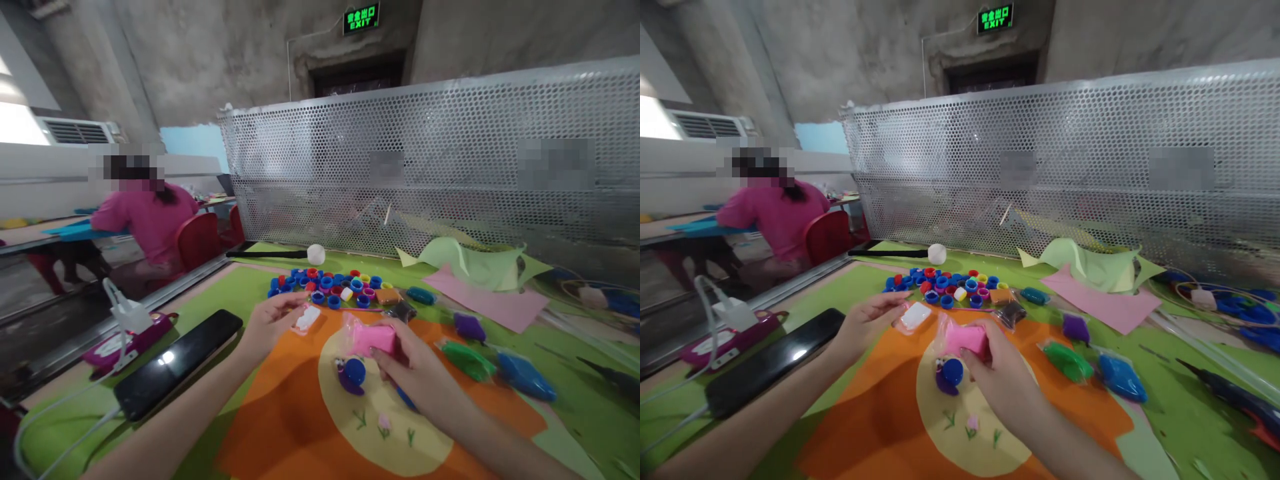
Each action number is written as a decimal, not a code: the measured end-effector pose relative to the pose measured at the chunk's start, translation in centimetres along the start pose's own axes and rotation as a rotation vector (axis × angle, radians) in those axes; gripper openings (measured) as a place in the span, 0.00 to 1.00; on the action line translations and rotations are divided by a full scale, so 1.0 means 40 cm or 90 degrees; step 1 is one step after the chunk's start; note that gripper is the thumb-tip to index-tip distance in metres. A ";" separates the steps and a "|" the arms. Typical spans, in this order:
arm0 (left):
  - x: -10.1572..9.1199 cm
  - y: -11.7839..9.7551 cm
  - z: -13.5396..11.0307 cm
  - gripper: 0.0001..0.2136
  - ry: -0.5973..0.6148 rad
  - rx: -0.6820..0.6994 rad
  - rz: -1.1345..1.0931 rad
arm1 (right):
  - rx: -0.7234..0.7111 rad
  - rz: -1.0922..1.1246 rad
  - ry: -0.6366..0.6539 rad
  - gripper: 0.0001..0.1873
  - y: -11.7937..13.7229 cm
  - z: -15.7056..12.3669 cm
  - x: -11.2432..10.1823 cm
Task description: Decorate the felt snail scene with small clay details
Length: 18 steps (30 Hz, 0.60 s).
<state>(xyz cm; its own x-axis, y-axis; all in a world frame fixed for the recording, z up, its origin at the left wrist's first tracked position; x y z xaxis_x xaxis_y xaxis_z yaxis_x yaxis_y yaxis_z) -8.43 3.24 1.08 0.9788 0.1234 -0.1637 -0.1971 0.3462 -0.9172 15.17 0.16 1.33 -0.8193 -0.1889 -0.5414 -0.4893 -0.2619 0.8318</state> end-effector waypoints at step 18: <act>0.034 -0.008 -0.047 0.05 0.216 0.038 -0.006 | -0.060 -0.024 -0.039 0.14 0.013 0.010 0.039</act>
<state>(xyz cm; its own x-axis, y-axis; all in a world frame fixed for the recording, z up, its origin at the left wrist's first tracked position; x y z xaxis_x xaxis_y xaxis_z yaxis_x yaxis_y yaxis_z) -6.93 1.56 0.46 0.9416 -0.1929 -0.2762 -0.1815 0.4002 -0.8983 13.50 0.09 0.97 -0.8189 -0.1200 -0.5613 -0.4924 -0.3557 0.7944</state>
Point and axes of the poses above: each hand's wrist, its own z-axis towards the middle knuckle, its own x-axis out of the palm, y = z × x, the point moved 1 cm from there along z, towards the middle knuckle, and after that the axes turned 5 degrees about -z, right-handed, at the moved point
